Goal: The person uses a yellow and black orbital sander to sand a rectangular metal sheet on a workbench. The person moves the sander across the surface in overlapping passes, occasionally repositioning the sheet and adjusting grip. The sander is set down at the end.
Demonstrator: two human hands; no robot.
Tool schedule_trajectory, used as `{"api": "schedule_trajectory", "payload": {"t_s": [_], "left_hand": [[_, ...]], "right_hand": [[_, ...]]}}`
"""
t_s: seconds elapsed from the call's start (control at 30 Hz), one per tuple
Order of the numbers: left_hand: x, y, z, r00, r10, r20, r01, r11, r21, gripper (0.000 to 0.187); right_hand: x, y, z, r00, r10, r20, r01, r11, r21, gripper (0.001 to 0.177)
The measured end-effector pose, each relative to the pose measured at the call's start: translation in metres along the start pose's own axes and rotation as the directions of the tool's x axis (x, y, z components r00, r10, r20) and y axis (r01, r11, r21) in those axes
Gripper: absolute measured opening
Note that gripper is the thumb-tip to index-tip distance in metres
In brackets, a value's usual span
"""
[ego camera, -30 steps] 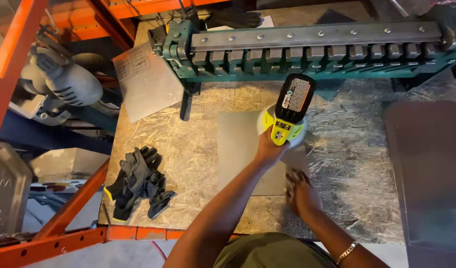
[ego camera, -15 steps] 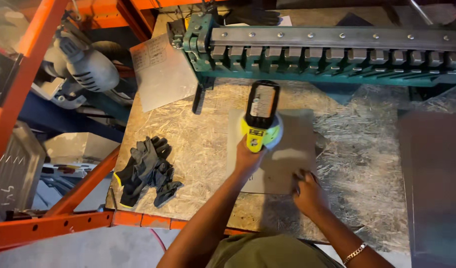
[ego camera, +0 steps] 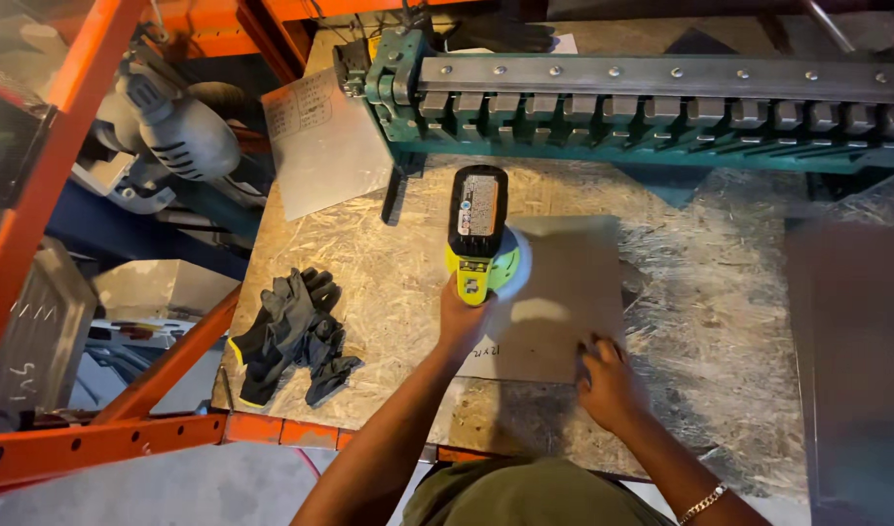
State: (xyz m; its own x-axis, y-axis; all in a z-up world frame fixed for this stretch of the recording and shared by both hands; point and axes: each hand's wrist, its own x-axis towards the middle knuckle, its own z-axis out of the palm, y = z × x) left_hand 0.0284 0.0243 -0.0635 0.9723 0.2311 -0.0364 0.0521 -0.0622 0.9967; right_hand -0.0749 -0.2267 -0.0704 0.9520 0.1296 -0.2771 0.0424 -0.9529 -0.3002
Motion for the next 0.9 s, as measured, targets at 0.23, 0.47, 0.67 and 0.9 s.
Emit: {"api": "schedule_trajectory", "payload": {"t_s": [0.23,0.47,0.67,0.9], "left_hand": [[-0.011,0.014,0.037,0.990,0.017,0.141,-0.001,0.993,-0.117,0.034],[-0.017,0.049,0.084,0.962,-0.040,0.268,0.022,0.997,0.069,0.039],[-0.017,0.045,0.119,0.936,-0.044,0.349,0.018,0.997,0.075,0.054],[-0.031,0.045,0.123,0.910,-0.133,0.392,0.102,0.990,0.099,0.058]], "right_hand": [[0.000,-0.003,0.007,1.000,-0.010,0.022,0.010,1.000,0.019,0.056],[-0.018,-0.008,0.002,0.998,-0.014,0.056,0.020,0.995,-0.101,0.062],[-0.015,0.010,0.024,0.995,-0.029,0.100,0.030,1.000,-0.009,0.065],[-0.023,0.002,0.015,0.997,0.032,0.069,-0.038,0.996,0.080,0.059]]}}
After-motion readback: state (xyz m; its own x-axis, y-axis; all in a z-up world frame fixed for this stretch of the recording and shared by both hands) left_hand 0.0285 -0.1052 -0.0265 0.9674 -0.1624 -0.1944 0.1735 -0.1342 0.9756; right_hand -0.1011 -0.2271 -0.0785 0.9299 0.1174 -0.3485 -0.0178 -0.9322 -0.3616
